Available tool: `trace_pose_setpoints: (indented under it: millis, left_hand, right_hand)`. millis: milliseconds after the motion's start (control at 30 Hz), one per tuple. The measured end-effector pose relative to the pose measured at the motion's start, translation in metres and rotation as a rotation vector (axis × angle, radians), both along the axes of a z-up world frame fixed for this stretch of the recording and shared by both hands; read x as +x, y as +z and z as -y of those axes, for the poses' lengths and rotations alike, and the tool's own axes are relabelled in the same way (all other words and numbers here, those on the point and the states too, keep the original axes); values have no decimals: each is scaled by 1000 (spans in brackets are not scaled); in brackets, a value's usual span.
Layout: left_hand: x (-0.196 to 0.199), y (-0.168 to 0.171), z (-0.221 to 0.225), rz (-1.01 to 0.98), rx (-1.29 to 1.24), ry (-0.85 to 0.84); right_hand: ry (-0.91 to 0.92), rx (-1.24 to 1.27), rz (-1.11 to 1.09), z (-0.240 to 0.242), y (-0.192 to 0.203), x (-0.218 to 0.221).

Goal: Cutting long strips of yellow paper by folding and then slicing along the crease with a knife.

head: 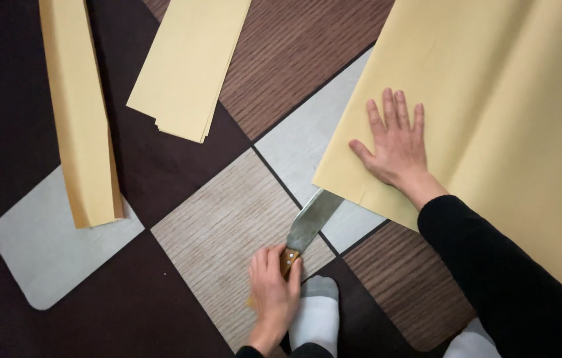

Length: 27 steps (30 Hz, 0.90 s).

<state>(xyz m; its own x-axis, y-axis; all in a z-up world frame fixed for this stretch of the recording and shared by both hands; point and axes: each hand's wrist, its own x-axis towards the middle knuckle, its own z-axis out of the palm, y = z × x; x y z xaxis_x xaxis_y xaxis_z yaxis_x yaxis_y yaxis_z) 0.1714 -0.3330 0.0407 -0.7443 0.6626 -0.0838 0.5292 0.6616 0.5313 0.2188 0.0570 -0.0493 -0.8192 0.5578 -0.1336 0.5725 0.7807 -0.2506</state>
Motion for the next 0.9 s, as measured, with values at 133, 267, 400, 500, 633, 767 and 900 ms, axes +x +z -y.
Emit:
trace_pose_setpoints:
  millis: [133, 267, 400, 500, 633, 767, 900]
  left_hand:
    - [-1, 8, -12, -10, 29, 35]
    - [-3, 4, -13, 13, 11, 66]
    - [-5, 4, -14, 52, -21, 92]
    - [-4, -2, -12, 46, -5, 104]
    - [-4, -1, -15, 42, -27, 90]
    - [-5, -1, -12, 31, -10, 92]
    - [-4, -11, 4, 66, -68, 119]
  right_hand:
    - [2, -2, -37, 0, -5, 2]
    - [-9, -9, -51, 2, -5, 3]
    - [-2, 5, -77, 3, -8, 2]
    - [-4, -7, -37, 2, -5, 3]
    - [-1, -4, -68, 2, -6, 3]
    - [-3, -2, -61, 1, -8, 3]
    - [7, 8, -41, 0, -12, 3]
